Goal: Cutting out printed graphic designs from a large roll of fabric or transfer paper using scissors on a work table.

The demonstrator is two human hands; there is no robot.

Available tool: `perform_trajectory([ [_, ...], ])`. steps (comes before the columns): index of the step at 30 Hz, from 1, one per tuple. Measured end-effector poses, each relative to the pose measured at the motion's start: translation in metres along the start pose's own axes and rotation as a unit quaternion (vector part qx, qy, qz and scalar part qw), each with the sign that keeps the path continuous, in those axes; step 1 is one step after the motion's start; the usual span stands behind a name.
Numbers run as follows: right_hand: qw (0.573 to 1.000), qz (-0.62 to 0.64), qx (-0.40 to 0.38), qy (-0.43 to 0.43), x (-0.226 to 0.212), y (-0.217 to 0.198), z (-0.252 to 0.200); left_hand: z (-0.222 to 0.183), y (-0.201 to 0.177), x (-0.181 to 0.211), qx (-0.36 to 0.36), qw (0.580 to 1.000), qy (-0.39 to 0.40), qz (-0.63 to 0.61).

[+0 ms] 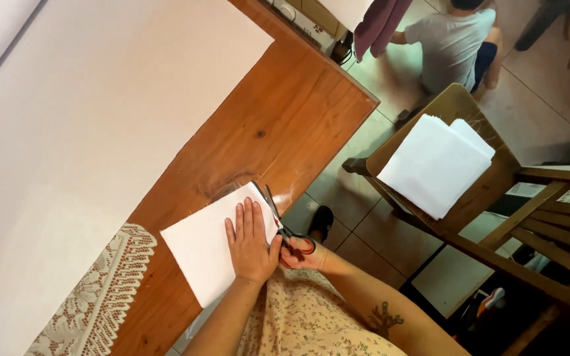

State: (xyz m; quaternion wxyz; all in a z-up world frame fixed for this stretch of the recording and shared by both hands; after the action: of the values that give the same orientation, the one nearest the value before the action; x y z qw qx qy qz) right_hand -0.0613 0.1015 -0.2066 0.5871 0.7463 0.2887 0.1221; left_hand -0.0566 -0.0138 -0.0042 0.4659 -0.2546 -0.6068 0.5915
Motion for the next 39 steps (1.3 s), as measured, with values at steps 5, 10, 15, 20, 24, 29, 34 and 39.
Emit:
perform_trajectory([
  [5, 0.999, -0.019, 0.008, -0.035, -0.020, 0.028, -0.013, -0.006, 0.003, 0.001, -0.033, 0.999, 0.012, -0.010],
  [10, 0.998, -0.031, -0.046, 0.005, -0.029, 0.044, -0.010, -0.008, 0.003, 0.004, -0.034, 0.999, 0.024, -0.019],
  [15, 0.999, 0.013, -0.019, 0.029, 0.012, -0.044, 0.011, -0.011, 0.007, 0.004, -0.042, 0.999, 0.027, -0.010],
  [20, 0.997, -0.035, -0.005, -0.069, -0.037, 0.038, -0.020, -0.014, 0.005, 0.006, -0.057, 0.997, 0.046, -0.017],
  [24, 0.999, -0.003, -0.050, -0.017, -0.032, 0.045, -0.011, -0.016, 0.003, 0.008, -0.074, 0.995, 0.066, -0.018],
  [29, 0.997, 0.028, -0.072, 0.026, -0.029, 0.022, -0.010, -0.013, -0.008, 0.013, -0.077, 0.994, 0.075, -0.016],
  [34, 0.997, -0.049, -0.054, 0.011, -0.056, 0.067, -0.023, -0.013, -0.010, 0.015, -0.092, 0.992, 0.084, 0.006],
  [39, 0.993, -0.075, -0.084, 0.031, -0.048, 0.045, -0.021, -0.013, -0.015, 0.018, -0.081, 0.991, 0.103, -0.016],
])
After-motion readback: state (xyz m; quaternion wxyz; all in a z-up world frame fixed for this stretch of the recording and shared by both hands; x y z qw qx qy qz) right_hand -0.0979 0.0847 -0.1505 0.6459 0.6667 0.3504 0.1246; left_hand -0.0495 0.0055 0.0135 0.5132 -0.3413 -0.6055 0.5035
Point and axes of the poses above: each hand's wrist, its own z-axis towards the middle knuckle, its own y-axis out of the palm, x = y × z, the point moved 9 cm from there along z, towards the middle knuckle, and after that the axes turned 15 degrees about y, right-handed, at the moved point
